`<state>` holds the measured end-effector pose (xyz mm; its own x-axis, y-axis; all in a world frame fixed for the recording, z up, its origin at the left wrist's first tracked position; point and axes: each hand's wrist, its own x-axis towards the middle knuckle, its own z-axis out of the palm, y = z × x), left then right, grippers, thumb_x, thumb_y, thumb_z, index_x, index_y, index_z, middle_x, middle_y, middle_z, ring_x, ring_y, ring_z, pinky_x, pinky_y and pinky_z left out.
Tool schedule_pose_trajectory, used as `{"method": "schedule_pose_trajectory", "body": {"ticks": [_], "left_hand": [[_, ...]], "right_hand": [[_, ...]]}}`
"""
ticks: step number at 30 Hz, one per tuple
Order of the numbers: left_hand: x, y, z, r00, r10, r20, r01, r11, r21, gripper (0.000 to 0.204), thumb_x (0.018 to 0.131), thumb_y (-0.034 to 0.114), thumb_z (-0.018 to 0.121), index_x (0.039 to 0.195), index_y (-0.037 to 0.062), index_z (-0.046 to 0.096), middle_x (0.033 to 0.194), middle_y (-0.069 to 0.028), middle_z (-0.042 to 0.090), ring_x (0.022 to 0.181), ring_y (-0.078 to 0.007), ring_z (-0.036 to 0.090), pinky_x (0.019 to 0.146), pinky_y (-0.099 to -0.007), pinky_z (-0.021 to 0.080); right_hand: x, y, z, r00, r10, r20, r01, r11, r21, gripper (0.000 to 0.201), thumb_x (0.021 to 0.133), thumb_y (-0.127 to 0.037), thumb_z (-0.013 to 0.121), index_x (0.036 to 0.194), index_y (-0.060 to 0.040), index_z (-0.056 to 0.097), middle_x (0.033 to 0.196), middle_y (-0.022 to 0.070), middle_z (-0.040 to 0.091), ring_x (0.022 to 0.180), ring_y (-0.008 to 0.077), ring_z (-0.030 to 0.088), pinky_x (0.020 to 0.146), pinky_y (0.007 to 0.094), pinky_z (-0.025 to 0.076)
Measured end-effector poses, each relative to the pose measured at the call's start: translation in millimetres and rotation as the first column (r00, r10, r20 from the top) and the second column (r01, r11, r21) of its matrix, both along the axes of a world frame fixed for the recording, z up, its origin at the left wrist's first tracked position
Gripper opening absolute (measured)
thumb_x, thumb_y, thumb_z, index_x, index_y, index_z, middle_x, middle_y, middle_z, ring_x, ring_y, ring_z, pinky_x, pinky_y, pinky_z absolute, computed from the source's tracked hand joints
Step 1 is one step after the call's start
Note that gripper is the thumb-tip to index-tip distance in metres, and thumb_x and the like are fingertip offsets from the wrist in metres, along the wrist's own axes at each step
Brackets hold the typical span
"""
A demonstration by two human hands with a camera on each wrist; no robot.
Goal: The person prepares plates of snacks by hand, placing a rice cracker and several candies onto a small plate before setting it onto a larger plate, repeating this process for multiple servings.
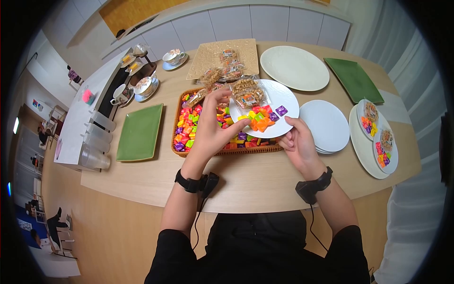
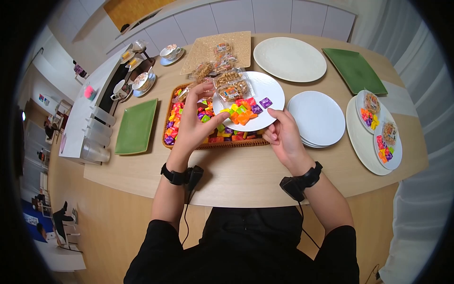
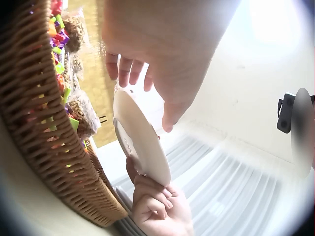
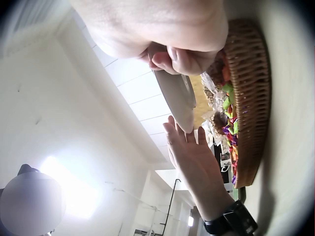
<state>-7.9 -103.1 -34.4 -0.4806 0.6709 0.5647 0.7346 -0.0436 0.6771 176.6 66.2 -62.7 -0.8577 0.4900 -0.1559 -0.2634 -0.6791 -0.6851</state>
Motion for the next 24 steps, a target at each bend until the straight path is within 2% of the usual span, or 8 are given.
{"method": "schedule_pose_trajectory", "body": {"ticks": [3,10,13,15,17,19,21,24], "left_hand": [[-1.4,0.9,-1.4,1.000,-0.030,-0.010,0.029,0.998,-0.047,0.081,0.076,0.028,0.091,0.140,0.0013,0.048,0.135,-0.0168,0.056,0.125,-0.0302,0.058,0.106,-0.0421,0.047],[-2.8,2.2,-4.2,0.997,-0.078,-0.006,0.078,0.995,-0.062,0.081,0.080,0.025,0.088,0.146,0.0037,0.046,0.149,-0.0143,0.051,0.134,-0.0278,0.052,0.112,-0.0429,0.042],[-3.5,5.0,-9.0,0.994,-0.084,0.063,0.083,0.996,0.018,0.076,0.086,0.021,0.083,0.148,0.0029,0.043,0.152,-0.0137,0.048,0.134,-0.0272,0.052,0.111,-0.0413,0.044],[-4.2,8.0,-14.0,0.880,-0.150,0.451,0.095,0.985,0.144,0.071,0.090,0.020,0.080,0.147,0.0019,0.041,0.148,-0.0148,0.047,0.133,-0.0242,0.052,0.104,-0.0365,0.049],[-3.9,8.3,-14.4,0.853,-0.163,0.496,0.102,0.984,0.148,0.064,0.097,0.021,0.073,0.148,0.0009,0.039,0.147,-0.0131,0.048,0.130,-0.0202,0.052,0.100,-0.0326,0.050],[-3.2,10.4,-19.1,0.670,-0.267,0.693,0.129,0.961,0.245,0.062,0.101,0.024,0.067,0.149,-0.0008,0.037,0.146,-0.0138,0.050,0.129,-0.0184,0.053,0.099,-0.0322,0.050],[14.6,9.2,-19.9,0.651,-0.279,0.705,0.155,0.959,0.237,0.063,0.104,0.027,0.063,0.151,-0.0014,0.034,0.141,-0.0149,0.054,0.123,-0.0186,0.059,0.098,-0.0323,0.051],[46.7,4.1,-23.5,0.497,-0.323,0.805,0.244,0.943,0.228,0.065,0.105,0.025,0.060,0.155,-0.0011,0.029,0.136,-0.0149,0.060,0.112,-0.0238,0.069,0.098,-0.0336,0.052]], "right_hand": [[-0.4,-0.2,0.4,1.000,0.004,-0.001,-0.004,1.000,0.009,0.014,0.099,-0.018,0.062,0.104,-0.0129,0.050,0.067,-0.0034,0.049,0.049,0.0044,0.039,0.042,0.0208,0.028],[-0.4,2.3,-2.3,1.000,0.012,-0.007,-0.012,1.000,-0.002,0.015,0.099,-0.018,0.062,0.107,-0.0125,0.050,0.068,-0.0033,0.048,0.049,0.0047,0.038,0.042,0.0210,0.027],[-0.2,1.6,-1.5,1.000,0.012,-0.003,-0.012,1.000,0.016,0.016,0.100,-0.018,0.062,0.108,-0.0123,0.050,0.069,-0.0030,0.048,0.050,0.0047,0.038,0.042,0.0211,0.027],[0.2,-0.4,1.4,1.000,-0.002,0.006,0.001,0.999,0.033,0.016,0.100,-0.018,0.062,0.109,-0.0122,0.050,0.069,-0.0027,0.048,0.050,0.0046,0.038,0.043,0.0213,0.027],[1.1,-4.1,5.0,0.999,-0.034,-0.016,0.035,0.995,0.091,0.017,0.101,-0.020,0.061,0.111,-0.0117,0.050,0.069,-0.0023,0.048,0.051,0.0052,0.040,0.043,0.0211,0.027],[1.3,-9.3,14.3,0.997,-0.083,0.003,0.082,0.991,0.104,0.018,0.101,-0.020,0.060,0.113,-0.0116,0.050,0.070,-0.0021,0.049,0.052,0.0057,0.042,0.043,0.0211,0.028],[10.0,-8.7,20.5,0.990,-0.142,0.020,0.138,0.983,0.117,0.020,0.102,-0.021,0.060,0.115,-0.0115,0.050,0.071,-0.0018,0.050,0.052,0.0062,0.043,0.043,0.0211,0.029],[22.0,-11.7,16.5,0.987,-0.155,-0.033,0.158,0.977,0.140,0.023,0.103,-0.023,0.060,0.119,-0.0110,0.049,0.074,-0.0003,0.054,0.054,0.0071,0.048,0.044,0.0222,0.033]]}}
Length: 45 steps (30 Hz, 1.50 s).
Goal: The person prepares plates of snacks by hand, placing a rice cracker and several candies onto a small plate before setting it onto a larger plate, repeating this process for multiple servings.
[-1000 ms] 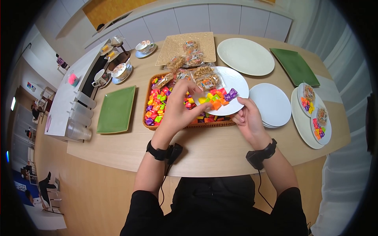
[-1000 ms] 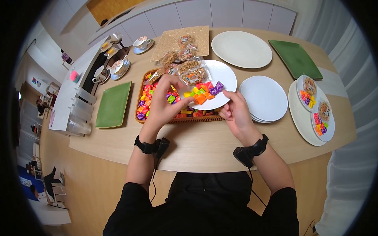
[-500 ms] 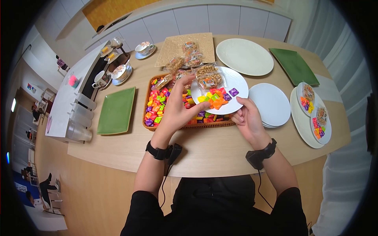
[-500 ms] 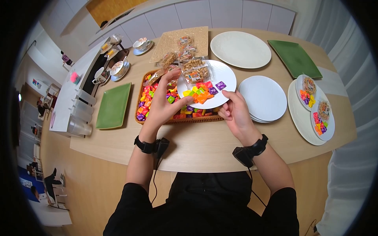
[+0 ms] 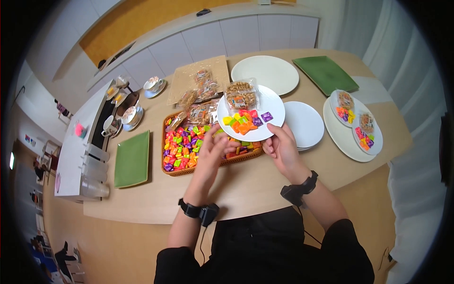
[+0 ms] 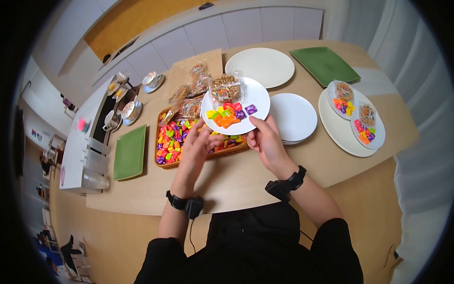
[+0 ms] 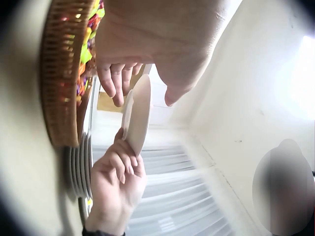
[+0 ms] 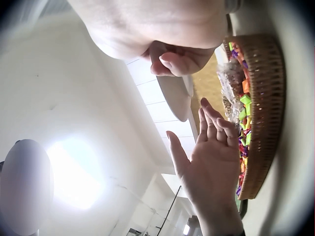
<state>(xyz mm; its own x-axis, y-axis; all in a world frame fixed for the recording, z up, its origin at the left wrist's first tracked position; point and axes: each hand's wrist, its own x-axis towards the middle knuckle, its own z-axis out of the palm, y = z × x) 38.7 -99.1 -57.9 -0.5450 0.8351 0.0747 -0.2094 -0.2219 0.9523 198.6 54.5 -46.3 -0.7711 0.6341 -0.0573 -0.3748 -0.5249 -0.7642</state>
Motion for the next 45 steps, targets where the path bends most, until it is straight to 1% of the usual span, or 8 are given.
{"method": "schedule_pose_trajectory", "body": {"ticks": [5,7,10,18,23,28,35,45], "left_hand": [[66.4,11.0,9.4,0.965,-0.249,0.084,0.249,0.968,0.009,0.059,0.104,0.022,0.063,0.151,0.0030,0.035,0.119,-0.0092,0.065,0.109,-0.0204,0.068,0.096,-0.0328,0.050],[90.0,20.4,10.6,0.963,-0.258,0.082,0.258,0.966,0.017,0.050,0.105,0.021,0.058,0.147,0.0015,0.040,0.120,-0.0116,0.066,0.104,-0.0177,0.068,0.094,-0.0313,0.052],[116.8,36.9,1.5,0.940,-0.287,0.186,0.285,0.958,0.041,0.037,0.106,0.022,0.059,0.137,0.0034,0.053,0.113,-0.0040,0.066,0.093,-0.0109,0.063,0.088,-0.0284,0.051],[187.3,91.7,-10.1,0.859,-0.433,0.272,0.453,0.892,-0.010,0.024,0.106,0.022,0.061,0.121,0.0046,0.062,0.102,0.0002,0.069,0.089,-0.0086,0.063,0.084,-0.0264,0.050],[217.8,135.6,-21.4,0.829,-0.485,0.277,0.510,0.860,-0.022,0.024,0.106,0.021,0.060,0.122,0.0032,0.064,0.105,-0.0011,0.070,0.090,-0.0082,0.064,0.083,-0.0260,0.050],[236.3,158.0,-24.9,0.876,-0.455,0.162,0.471,0.879,-0.080,0.024,0.106,0.020,0.060,0.119,0.0009,0.067,0.105,-0.0024,0.073,0.089,-0.0065,0.066,0.079,-0.0237,0.050],[245.6,179.7,-35.6,0.932,-0.342,0.122,0.355,0.929,-0.109,0.021,0.104,0.018,0.063,0.116,0.0007,0.066,0.106,-0.0046,0.074,0.086,-0.0068,0.069,0.074,-0.0235,0.050],[237.4,186.7,-45.6,0.952,-0.284,0.113,0.299,0.944,-0.142,0.021,0.103,0.016,0.064,0.117,0.0013,0.060,0.106,-0.0060,0.074,0.085,-0.0080,0.070,0.073,-0.0231,0.052]], "right_hand": [[44.6,-12.7,3.8,0.993,-0.118,-0.019,0.118,0.993,0.014,0.025,0.104,-0.024,0.060,0.122,-0.0108,0.049,0.075,-0.0005,0.055,0.055,0.0065,0.050,0.045,0.0218,0.035],[63.6,-19.5,5.0,0.984,-0.178,-0.015,0.178,0.984,0.021,0.025,0.104,-0.023,0.060,0.123,-0.0107,0.049,0.075,-0.0006,0.055,0.056,0.0061,0.051,0.045,0.0216,0.036],[92.5,-24.8,3.8,0.964,-0.265,0.001,0.265,0.964,0.019,0.025,0.105,-0.022,0.059,0.124,-0.0104,0.050,0.078,-0.0005,0.056,0.056,0.0042,0.050,0.045,0.0203,0.036],[169.4,-9.3,-11.2,0.867,-0.498,0.015,0.496,0.865,0.074,0.021,0.105,-0.022,0.059,0.122,-0.0108,0.053,0.077,-0.0021,0.056,0.056,0.0038,0.049,0.046,0.0186,0.035],[218.4,23.7,-22.8,0.845,-0.523,0.116,0.508,0.851,0.137,0.020,0.104,-0.019,0.061,0.120,-0.0093,0.054,0.079,-0.0001,0.059,0.057,0.0044,0.051,0.047,0.0194,0.038],[244.9,48.7,-31.6,0.856,-0.482,0.186,0.442,0.870,0.219,0.022,0.103,-0.018,0.062,0.119,-0.0060,0.054,0.083,0.0031,0.062,0.057,0.0065,0.054,0.048,0.0213,0.041],[241.9,65.8,-43.2,0.816,-0.522,0.249,0.464,0.848,0.258,0.028,0.101,-0.017,0.065,0.124,-0.0067,0.053,0.082,0.0030,0.064,0.052,0.0047,0.050,0.043,0.0199,0.037],[243.9,78.0,-48.6,0.855,-0.450,0.259,0.391,0.886,0.251,0.031,0.101,-0.013,0.064,0.128,-0.0039,0.053,0.086,0.0080,0.069,0.048,0.0048,0.049,0.040,0.0196,0.038]]}}
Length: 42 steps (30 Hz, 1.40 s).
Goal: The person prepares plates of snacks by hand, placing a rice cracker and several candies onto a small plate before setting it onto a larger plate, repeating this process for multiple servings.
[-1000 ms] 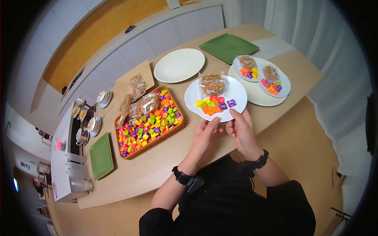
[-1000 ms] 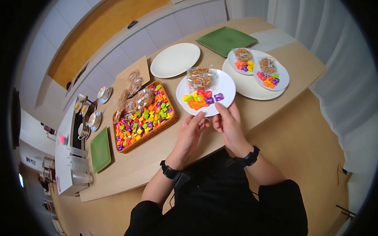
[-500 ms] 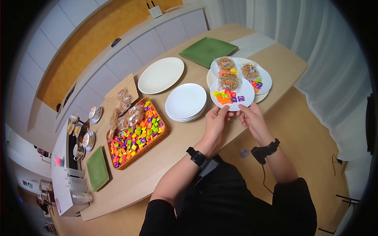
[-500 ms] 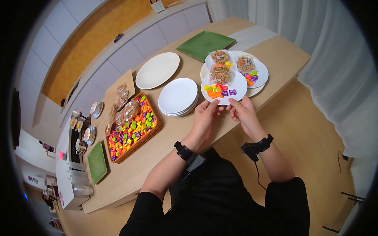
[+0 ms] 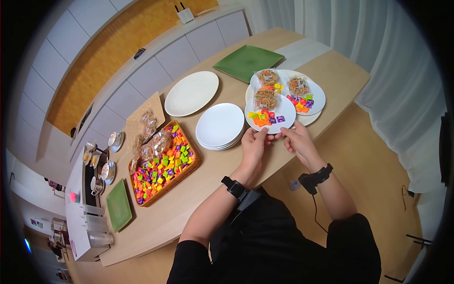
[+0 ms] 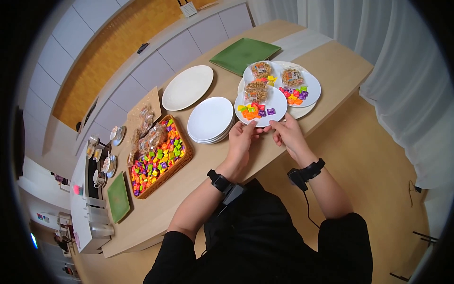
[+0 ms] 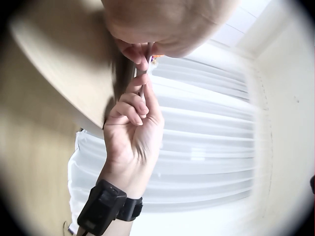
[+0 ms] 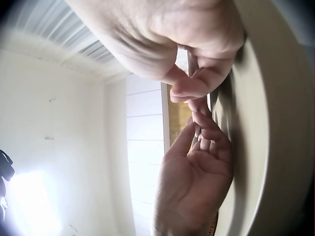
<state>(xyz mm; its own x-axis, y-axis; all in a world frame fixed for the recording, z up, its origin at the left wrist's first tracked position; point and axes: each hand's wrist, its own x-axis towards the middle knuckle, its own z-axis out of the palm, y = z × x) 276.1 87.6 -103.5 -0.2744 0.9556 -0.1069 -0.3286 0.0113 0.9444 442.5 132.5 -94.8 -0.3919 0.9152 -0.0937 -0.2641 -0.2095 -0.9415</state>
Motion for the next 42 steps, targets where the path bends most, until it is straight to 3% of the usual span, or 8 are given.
{"method": "schedule_pose_trajectory", "body": {"ticks": [11,17,19,26,29,31,34,42], "left_hand": [[-5.5,4.4,4.6,0.999,0.033,0.039,-0.031,0.999,-0.042,0.024,0.103,0.017,0.066,0.117,0.0008,0.055,0.102,-0.0072,0.071,0.085,-0.0109,0.070,0.073,-0.0242,0.054],[-12.9,9.1,6.3,0.999,-0.039,0.006,0.039,0.996,-0.080,0.027,0.102,0.017,0.067,0.119,0.0004,0.055,0.102,-0.0079,0.073,0.084,-0.0113,0.071,0.072,-0.0242,0.056],[-13.6,11.4,4.2,0.998,-0.053,0.016,0.054,0.996,-0.066,0.027,0.102,0.017,0.067,0.119,0.0004,0.054,0.101,-0.0087,0.074,0.083,-0.0113,0.072,0.071,-0.0238,0.056],[-12.2,15.2,6.5,0.997,-0.070,0.011,0.071,0.996,-0.062,0.028,0.102,0.017,0.068,0.119,0.0016,0.052,0.100,-0.0095,0.074,0.082,-0.0113,0.072,0.071,-0.0240,0.056],[-14.0,16.5,7.0,0.996,-0.088,-0.018,0.086,0.994,-0.067,0.029,0.101,0.017,0.068,0.120,0.0017,0.051,0.099,-0.0094,0.074,0.082,-0.0114,0.071,0.072,-0.0239,0.056],[-15.0,17.4,7.1,0.994,-0.107,-0.022,0.105,0.993,-0.062,0.031,0.101,0.017,0.069,0.120,0.0011,0.051,0.097,-0.0094,0.074,0.081,-0.0116,0.071,0.072,-0.0239,0.056],[-16.4,18.7,4.9,0.994,-0.105,-0.032,0.103,0.993,-0.063,0.032,0.101,0.017,0.069,0.119,0.0005,0.050,0.097,-0.0096,0.074,0.082,-0.0119,0.071,0.072,-0.0241,0.056],[-16.7,22.1,2.8,0.992,-0.120,-0.042,0.116,0.990,-0.074,0.034,0.100,0.017,0.070,0.121,-0.0005,0.049,0.099,-0.0112,0.073,0.081,-0.0125,0.070,0.072,-0.0246,0.057]], "right_hand": [[52.9,23.7,13.5,0.971,-0.106,0.216,0.086,0.991,0.100,0.047,0.101,-0.020,0.065,0.140,-0.0022,0.047,0.077,0.0030,0.063,0.049,0.0060,0.049,0.040,0.0225,0.037],[106.5,116.3,4.7,0.787,-0.489,0.375,0.333,0.850,0.408,0.046,0.099,-0.027,0.067,0.137,-0.0048,0.052,0.067,0.0004,0.057,0.050,0.0104,0.050,0.042,0.0286,0.039],[122.5,148.2,-11.6,0.505,-0.660,0.557,0.196,0.715,0.671,0.042,0.097,-0.025,0.068,0.130,-0.0015,0.058,0.072,0.0062,0.066,0.061,0.0179,0.063,0.057,0.0342,0.050],[132.6,175.1,-20.7,0.587,-0.532,0.610,0.157,0.815,0.559,0.034,0.094,-0.021,0.066,0.120,0.0009,0.064,0.090,0.0156,0.076,0.086,0.0243,0.074,0.081,0.0350,0.055],[135.3,186.0,-29.1,0.554,-0.559,0.617,0.120,0.787,0.606,0.032,0.095,-0.021,0.066,0.118,0.0011,0.064,0.084,0.0131,0.074,0.071,0.0214,0.071,0.067,0.0348,0.055],[135.8,191.7,-30.3,0.668,-0.403,0.625,0.169,0.901,0.401,0.028,0.096,-0.020,0.065,0.114,0.0009,0.063,0.078,0.0094,0.070,0.054,0.0159,0.061,0.049,0.0322,0.048],[137.2,196.8,-30.0,0.718,-0.415,0.559,0.225,0.898,0.378,0.024,0.098,-0.019,0.064,0.112,0.0005,0.063,0.074,0.0053,0.065,0.045,0.0111,0.050,0.039,0.0292,0.038],[133.5,197.6,-24.2,0.691,-0.495,0.527,0.244,0.846,0.474,0.021,0.097,-0.016,0.065,0.109,0.0010,0.064,0.078,0.0075,0.069,0.051,0.0135,0.056,0.045,0.0299,0.043]]}}
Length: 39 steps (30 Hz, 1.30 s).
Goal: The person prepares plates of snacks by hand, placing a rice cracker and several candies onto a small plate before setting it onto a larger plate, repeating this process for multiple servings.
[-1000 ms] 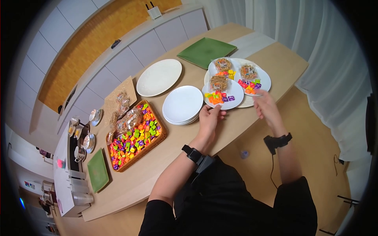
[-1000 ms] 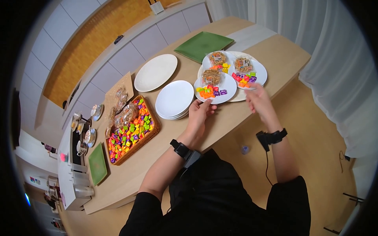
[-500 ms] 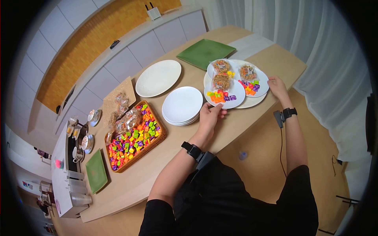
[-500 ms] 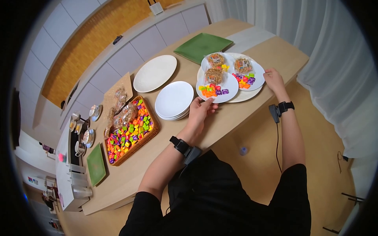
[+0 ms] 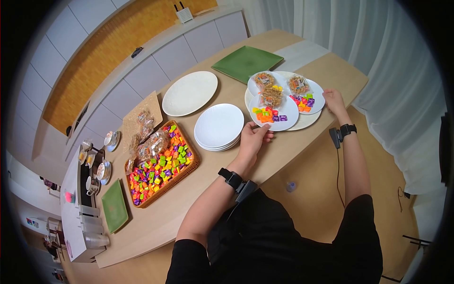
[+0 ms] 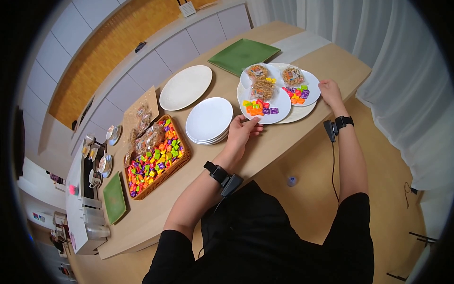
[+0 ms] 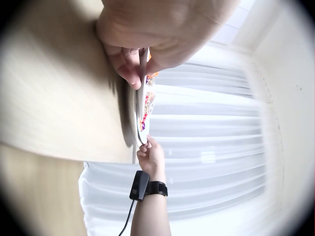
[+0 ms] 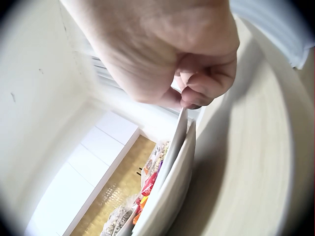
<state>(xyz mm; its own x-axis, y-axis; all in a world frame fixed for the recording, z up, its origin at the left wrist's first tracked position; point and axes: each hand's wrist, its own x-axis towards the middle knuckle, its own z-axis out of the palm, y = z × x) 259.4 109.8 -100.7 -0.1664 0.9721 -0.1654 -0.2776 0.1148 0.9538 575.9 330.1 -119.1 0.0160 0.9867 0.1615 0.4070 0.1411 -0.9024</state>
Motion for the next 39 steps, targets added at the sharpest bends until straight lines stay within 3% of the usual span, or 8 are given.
{"method": "schedule_pose_trajectory", "body": {"ticks": [7,16,20,23,28,30,32,39], "left_hand": [[-2.6,3.2,-2.3,0.999,-0.032,0.015,0.033,0.999,-0.025,0.039,0.101,0.018,0.069,0.125,-0.0014,0.045,0.100,-0.0117,0.072,0.082,-0.0131,0.070,0.073,-0.0255,0.059],[-10.8,-46.1,15.6,0.967,-0.167,0.190,0.185,0.979,-0.080,0.052,0.100,0.015,0.068,0.139,-0.0011,0.038,0.111,-0.0155,0.071,0.096,-0.0161,0.070,0.084,-0.0295,0.060],[-53.4,-86.6,40.6,0.873,-0.483,-0.065,0.482,0.875,-0.030,0.042,0.103,0.025,0.066,0.137,0.0039,0.053,0.115,-0.0071,0.072,0.097,-0.0110,0.068,0.086,-0.0278,0.056],[-91.8,-107.4,72.2,0.923,-0.169,-0.346,0.208,0.975,0.078,0.024,0.102,0.026,0.065,0.119,0.0099,0.069,0.103,-0.0008,0.074,0.089,-0.0068,0.066,0.074,-0.0222,0.049],[-159.1,-100.9,64.2,0.795,0.270,-0.543,-0.149,0.955,0.256,0.024,0.103,0.017,0.061,0.122,0.0024,0.064,0.086,-0.0015,0.068,0.073,-0.0046,0.060,0.058,-0.0192,0.043],[-172.1,-101.6,62.1,0.775,0.289,-0.562,-0.165,0.951,0.260,0.025,0.102,0.016,0.062,0.122,0.0011,0.065,0.085,-0.0021,0.068,0.073,-0.0065,0.062,0.061,-0.0219,0.046],[-181.8,-100.1,55.1,0.754,0.310,-0.579,-0.185,0.946,0.266,0.026,0.101,0.014,0.064,0.122,-0.0001,0.065,0.083,-0.0027,0.067,0.074,-0.0084,0.063,0.065,-0.0246,0.049],[-184.8,-109.2,37.3,0.608,0.338,-0.719,-0.180,0.940,0.290,0.036,0.100,0.016,0.064,0.132,-0.0016,0.061,0.103,-0.0080,0.070,0.070,-0.0089,0.063,0.062,-0.0251,0.052]], "right_hand": [[9.0,19.2,-20.8,0.996,-0.061,0.063,0.056,0.996,0.069,0.024,0.092,-0.019,0.068,0.107,0.0001,0.068,0.097,0.0168,0.077,0.092,0.0242,0.073,0.084,0.0350,0.055],[-1.2,-11.2,2.0,0.989,-0.124,0.075,0.095,0.946,0.310,0.026,0.096,-0.023,0.067,0.112,-0.0023,0.068,0.091,0.0161,0.077,0.084,0.0232,0.073,0.078,0.0355,0.055],[-52.5,-42.6,35.8,0.987,0.152,-0.060,-0.139,0.974,0.178,0.023,0.100,-0.016,0.065,0.118,-0.0021,0.064,0.070,0.0028,0.066,0.061,0.0083,0.059,0.055,0.0269,0.044],[-116.6,-73.8,49.9,0.912,0.341,-0.229,-0.304,0.935,0.182,0.023,0.100,-0.013,0.064,0.120,-0.0026,0.062,0.067,-0.0011,0.061,0.057,0.0048,0.052,0.050,0.0246,0.039],[-200.2,-133.9,72.3,0.854,0.504,0.132,-0.521,0.827,0.212,0.034,0.097,-0.017,0.068,0.124,0.0001,0.059,0.071,0.0098,0.066,0.062,0.0212,0.064,0.059,0.0352,0.050],[-219.9,-137.3,62.7,0.842,0.488,0.231,-0.539,0.774,0.333,0.038,0.095,-0.020,0.069,0.125,0.0008,0.059,0.073,0.0141,0.069,0.066,0.0289,0.068,0.064,0.0400,0.053],[-237.5,-149.8,72.4,0.797,0.422,0.432,-0.533,0.828,0.175,0.044,0.093,-0.025,0.069,0.125,0.0038,0.058,0.081,0.0205,0.071,0.077,0.0400,0.071,0.073,0.0479,0.055],[-259.4,-157.8,67.8,0.730,0.437,0.525,-0.562,0.821,0.098,0.043,0.093,-0.026,0.069,0.114,0.0109,0.059,0.089,0.0278,0.071,0.086,0.0441,0.071,0.077,0.0510,0.055]]}}
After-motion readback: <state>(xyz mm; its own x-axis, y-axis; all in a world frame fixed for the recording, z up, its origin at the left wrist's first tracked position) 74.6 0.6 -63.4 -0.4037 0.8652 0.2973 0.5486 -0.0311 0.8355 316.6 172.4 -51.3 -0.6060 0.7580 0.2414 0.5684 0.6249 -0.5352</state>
